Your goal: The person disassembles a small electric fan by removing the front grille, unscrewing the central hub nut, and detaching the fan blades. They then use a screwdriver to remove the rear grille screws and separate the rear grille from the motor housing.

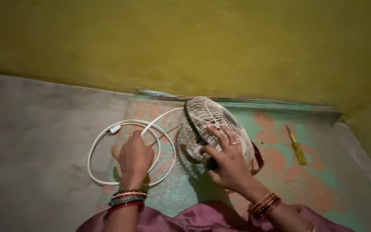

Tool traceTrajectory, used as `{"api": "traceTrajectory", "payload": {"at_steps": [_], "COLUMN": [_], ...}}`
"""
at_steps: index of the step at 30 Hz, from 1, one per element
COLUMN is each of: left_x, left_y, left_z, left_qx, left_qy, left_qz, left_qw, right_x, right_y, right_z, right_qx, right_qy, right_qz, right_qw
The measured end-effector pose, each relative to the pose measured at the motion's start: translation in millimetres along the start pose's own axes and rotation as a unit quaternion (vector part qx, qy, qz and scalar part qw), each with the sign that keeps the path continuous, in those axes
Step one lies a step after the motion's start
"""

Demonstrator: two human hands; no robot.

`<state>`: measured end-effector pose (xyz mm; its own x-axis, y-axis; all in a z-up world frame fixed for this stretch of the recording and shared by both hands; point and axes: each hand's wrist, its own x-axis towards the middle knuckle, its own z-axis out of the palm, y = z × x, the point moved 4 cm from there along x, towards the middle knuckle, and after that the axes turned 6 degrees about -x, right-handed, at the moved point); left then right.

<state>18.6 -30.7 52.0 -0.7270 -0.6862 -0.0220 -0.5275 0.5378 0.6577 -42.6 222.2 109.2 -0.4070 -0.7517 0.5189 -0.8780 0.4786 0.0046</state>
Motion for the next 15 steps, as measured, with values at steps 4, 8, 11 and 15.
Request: {"api": "traceTrajectory", "payload": {"at_steps": [4, 8, 11, 15], "left_x": [-6, -26, -45, -82], "left_y": [14, 33, 52, 79], "left_z": [19, 17, 15, 29], "left_qx": [-0.05, -0.035, -0.038, -0.158], "left_qy": [0.075, 0.198, 0.194, 0.09], "left_qz": [0.097, 0.249, 0.312, 0.354], "left_qw": [0.991, 0.947, 0.929, 0.917], "right_x": [-5, -12, -15, -20], "right_y": [-1, -3, -4, -3], "right_z": [2, 1, -1, -8], "right_qx": [0.005, 0.015, 0.025, 0.059], "right_qy": [0.002, 0.007, 0.013, 0.035], "right_qz": [0.011, 0.013, 0.012, -0.006], "right_qw": [1.0, 1.0, 1.0, 0.998]}}
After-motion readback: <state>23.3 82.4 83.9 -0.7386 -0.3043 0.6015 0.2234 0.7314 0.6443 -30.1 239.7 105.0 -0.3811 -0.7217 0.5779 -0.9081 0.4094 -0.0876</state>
